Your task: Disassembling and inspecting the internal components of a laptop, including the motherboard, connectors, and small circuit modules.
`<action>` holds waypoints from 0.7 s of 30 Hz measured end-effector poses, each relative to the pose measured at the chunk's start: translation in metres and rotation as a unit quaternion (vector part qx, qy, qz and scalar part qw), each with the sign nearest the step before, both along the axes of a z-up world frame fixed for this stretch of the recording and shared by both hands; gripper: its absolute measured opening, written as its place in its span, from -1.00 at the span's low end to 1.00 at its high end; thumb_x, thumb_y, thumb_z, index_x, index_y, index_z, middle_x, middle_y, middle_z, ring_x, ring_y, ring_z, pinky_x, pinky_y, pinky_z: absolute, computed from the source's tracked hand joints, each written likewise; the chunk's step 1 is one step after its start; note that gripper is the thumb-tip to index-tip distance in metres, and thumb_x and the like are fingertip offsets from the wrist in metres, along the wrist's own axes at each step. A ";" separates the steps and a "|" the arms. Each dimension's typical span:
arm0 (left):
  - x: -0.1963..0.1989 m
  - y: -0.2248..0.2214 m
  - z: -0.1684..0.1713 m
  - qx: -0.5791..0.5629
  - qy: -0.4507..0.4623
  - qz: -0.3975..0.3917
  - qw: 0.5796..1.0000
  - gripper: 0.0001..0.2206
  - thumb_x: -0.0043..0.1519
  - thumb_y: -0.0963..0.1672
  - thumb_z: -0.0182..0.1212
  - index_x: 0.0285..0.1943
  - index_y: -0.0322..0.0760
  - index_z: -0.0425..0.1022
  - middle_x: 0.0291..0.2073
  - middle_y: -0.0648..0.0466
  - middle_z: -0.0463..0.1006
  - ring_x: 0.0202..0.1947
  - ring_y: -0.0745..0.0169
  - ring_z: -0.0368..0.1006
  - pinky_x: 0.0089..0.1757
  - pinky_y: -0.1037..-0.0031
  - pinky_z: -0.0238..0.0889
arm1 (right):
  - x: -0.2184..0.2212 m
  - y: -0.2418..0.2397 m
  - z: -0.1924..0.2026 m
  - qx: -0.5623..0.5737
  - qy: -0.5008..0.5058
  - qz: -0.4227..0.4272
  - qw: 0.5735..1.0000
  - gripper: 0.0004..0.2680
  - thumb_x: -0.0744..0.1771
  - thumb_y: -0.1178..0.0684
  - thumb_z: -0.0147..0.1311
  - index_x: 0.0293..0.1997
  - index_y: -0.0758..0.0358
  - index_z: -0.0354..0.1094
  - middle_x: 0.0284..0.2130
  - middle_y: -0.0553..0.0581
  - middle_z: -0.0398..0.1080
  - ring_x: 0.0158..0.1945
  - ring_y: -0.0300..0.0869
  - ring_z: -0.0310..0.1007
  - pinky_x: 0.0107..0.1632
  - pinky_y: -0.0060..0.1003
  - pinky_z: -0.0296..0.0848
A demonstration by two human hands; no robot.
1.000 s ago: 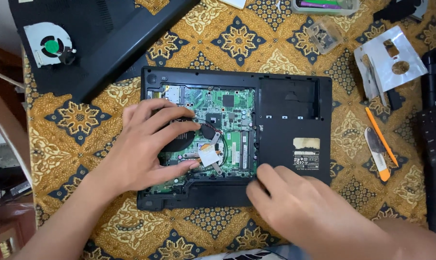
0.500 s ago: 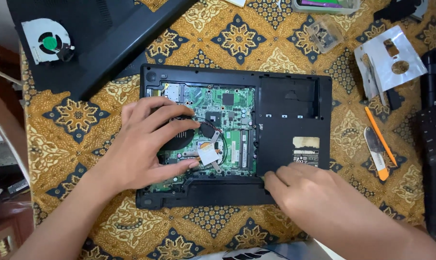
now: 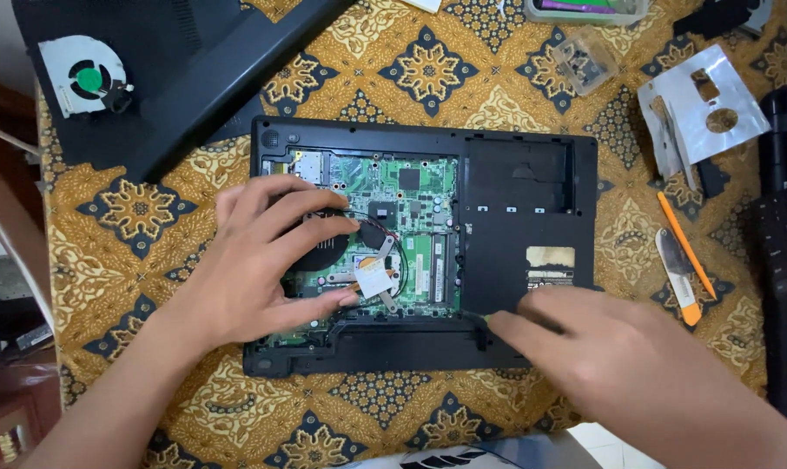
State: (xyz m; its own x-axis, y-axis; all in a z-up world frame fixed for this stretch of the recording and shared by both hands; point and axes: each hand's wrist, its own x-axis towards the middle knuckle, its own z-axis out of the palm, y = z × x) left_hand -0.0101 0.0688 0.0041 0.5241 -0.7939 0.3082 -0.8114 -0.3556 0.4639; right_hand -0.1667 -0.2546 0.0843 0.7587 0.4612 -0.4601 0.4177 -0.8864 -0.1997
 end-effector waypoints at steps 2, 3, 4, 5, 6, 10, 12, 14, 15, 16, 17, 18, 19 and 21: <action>-0.003 -0.006 0.003 0.006 -0.031 -0.004 0.999 -0.45 0.18 0.22 0.14 0.21 -0.04 0.49 0.19 0.13 0.49 0.24 -0.06 0.24 0.11 0.07 0.00 | 0.001 -0.003 0.008 0.041 -0.043 -0.016 0.998 -0.57 0.23 0.18 0.16 0.26 -0.02 0.34 -0.10 0.07 0.43 -0.10 0.04 0.50 -0.40 0.07 0.55; -0.004 -0.009 0.005 0.012 -0.063 -0.006 0.998 -0.40 0.16 0.25 0.16 0.24 -0.03 0.46 0.19 0.12 0.49 0.23 -0.06 0.24 0.10 0.05 0.02 | 0.003 -0.004 0.012 0.082 -0.086 -0.031 0.992 -0.72 0.33 0.05 0.08 0.19 -0.03 0.41 -0.11 0.04 0.48 -0.11 0.02 0.54 -0.33 0.08 0.50; -0.010 -0.017 0.011 0.012 -0.066 -0.006 0.998 -0.40 0.16 0.25 0.16 0.24 -0.03 0.46 0.19 0.12 0.49 0.23 -0.06 0.24 0.10 0.05 0.02 | 0.002 -0.007 0.014 0.082 -0.089 -0.031 0.992 -0.72 0.33 0.05 0.08 0.19 -0.03 0.41 -0.11 0.04 0.48 -0.11 0.02 0.54 -0.33 0.08 0.50; -0.015 -0.024 0.016 0.010 -0.067 -0.018 0.998 -0.41 0.18 0.24 0.17 0.21 -0.09 0.49 0.14 0.09 0.52 0.19 -0.05 0.28 0.07 0.06 0.07 | 0.001 -0.011 0.016 0.104 -0.097 -0.052 0.988 -0.71 0.32 0.00 0.11 0.19 -0.05 0.43 -0.05 0.04 0.50 -0.08 0.02 0.55 -0.25 0.11 0.51; -0.021 -0.032 0.021 0.007 -0.068 -0.030 0.997 -0.42 0.20 0.23 0.18 0.17 -0.15 0.52 0.08 0.06 0.55 0.14 -0.05 0.33 0.03 0.06 0.13 | 0.000 -0.014 0.018 0.126 -0.104 -0.073 0.984 -0.69 0.31 -0.05 0.13 0.20 -0.07 0.44 0.01 0.04 0.52 -0.06 0.02 0.57 -0.18 0.15 0.53; -0.029 -0.069 0.034 -0.020 -0.038 -0.070 0.997 -0.48 0.20 0.14 0.34 0.17 -0.24 0.52 0.00 0.07 0.60 -0.08 0.04 0.38 -0.11 0.20 0.15 | -0.006 -0.018 0.021 0.147 -0.167 -0.074 0.972 -0.71 0.29 0.00 0.16 0.16 -0.01 0.45 -0.04 0.05 0.53 -0.07 -0.06 0.58 -0.06 -0.01 0.54; -0.029 -0.087 0.036 -0.077 -0.054 -0.093 0.991 -0.55 0.23 0.07 0.42 0.11 -0.30 0.57 -0.08 0.03 0.62 -0.22 0.07 0.38 -0.23 0.28 0.14 | -0.009 -0.020 0.022 0.139 -0.176 -0.087 0.971 -0.70 0.29 -0.01 0.17 0.16 0.00 0.46 -0.07 0.08 0.54 -0.10 -0.05 0.59 -0.06 -0.01 0.55; -0.028 -0.099 0.036 -0.105 -0.062 -0.103 0.987 -0.69 0.28 0.00 0.39 0.02 -0.29 0.60 -0.16 0.06 0.63 -0.27 0.07 0.38 -0.27 0.28 0.12 | -0.015 -0.025 0.021 0.130 -0.188 -0.103 0.968 -0.68 0.29 -0.03 0.16 0.18 -0.05 0.45 -0.04 0.07 0.52 -0.05 -0.02 0.57 -0.01 0.05 0.57; -0.028 -0.104 0.036 -0.131 -0.064 -0.114 0.983 -0.83 0.33 -0.08 0.37 -0.07 -0.27 0.63 -0.23 0.09 0.63 -0.32 0.08 0.39 -0.31 0.29 0.11 | -0.019 -0.027 0.020 0.122 -0.196 -0.121 0.965 -0.67 0.29 -0.06 0.15 0.20 -0.10 0.43 0.00 0.07 0.50 0.00 0.01 0.55 0.03 0.11 0.58; -0.026 -0.109 0.036 -0.131 -0.066 -0.118 0.982 -0.83 0.33 -0.08 0.37 -0.07 -0.27 0.63 -0.23 0.09 0.63 -0.32 0.08 0.39 -0.31 0.29 0.11 | -0.017 -0.026 0.021 0.122 -0.199 -0.124 0.964 -0.67 0.29 -0.06 0.15 0.20 -0.10 0.43 0.00 0.07 0.50 0.00 0.01 0.55 0.03 0.11 0.58; -0.026 -0.114 0.037 -0.142 -0.071 -0.125 0.979 -0.87 0.35 -0.11 0.35 -0.12 -0.29 0.61 -0.29 0.08 0.61 -0.39 0.10 0.34 -0.34 0.31 0.04 | -0.016 -0.026 0.023 0.130 -0.219 -0.131 0.958 -0.72 0.29 -0.04 0.15 0.13 -0.07 0.47 -0.07 0.05 0.52 -0.07 -0.04 0.57 0.02 0.04 0.57; -0.025 -0.118 0.037 -0.153 -0.076 -0.132 0.976 -0.89 0.36 -0.15 0.34 -0.18 -0.31 0.59 -0.34 0.07 0.59 -0.46 0.13 0.29 -0.38 0.33 -0.03 | -0.014 -0.026 0.024 0.139 -0.240 -0.138 0.951 -0.76 0.30 -0.01 0.15 0.06 -0.04 0.51 -0.14 0.03 0.55 -0.14 -0.10 0.60 0.01 -0.03 0.56; -0.024 -0.124 0.038 -0.153 -0.078 -0.135 0.976 -0.89 0.36 -0.15 0.34 -0.18 -0.31 0.59 -0.34 0.07 0.59 -0.46 0.13 0.29 -0.38 0.33 -0.03 | -0.013 -0.030 0.025 0.139 -0.242 -0.140 0.950 -0.76 0.30 -0.01 0.15 0.06 -0.04 0.51 -0.14 0.03 0.55 -0.14 -0.10 0.60 0.01 -0.03 0.56; -0.021 -0.136 0.038 -0.155 -0.087 -0.115 0.977 -0.91 0.36 -0.17 0.31 -0.22 -0.25 0.59 -0.39 0.11 0.57 -0.45 0.10 0.32 -0.35 0.31 -0.02 | -0.012 -0.039 0.027 0.152 -0.228 -0.153 0.949 -0.75 0.28 0.02 0.17 0.07 0.04 0.51 -0.13 0.00 0.59 -0.14 -0.16 0.63 -0.03 -0.18 0.56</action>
State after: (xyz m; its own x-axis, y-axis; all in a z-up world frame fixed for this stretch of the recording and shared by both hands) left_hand -0.0311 -0.0675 0.0422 0.2612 -0.7392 0.6208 -0.9293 -0.0186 0.3688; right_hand -0.1782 -0.2940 0.1114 0.9672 0.2452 0.0669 0.2535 -0.9107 -0.3262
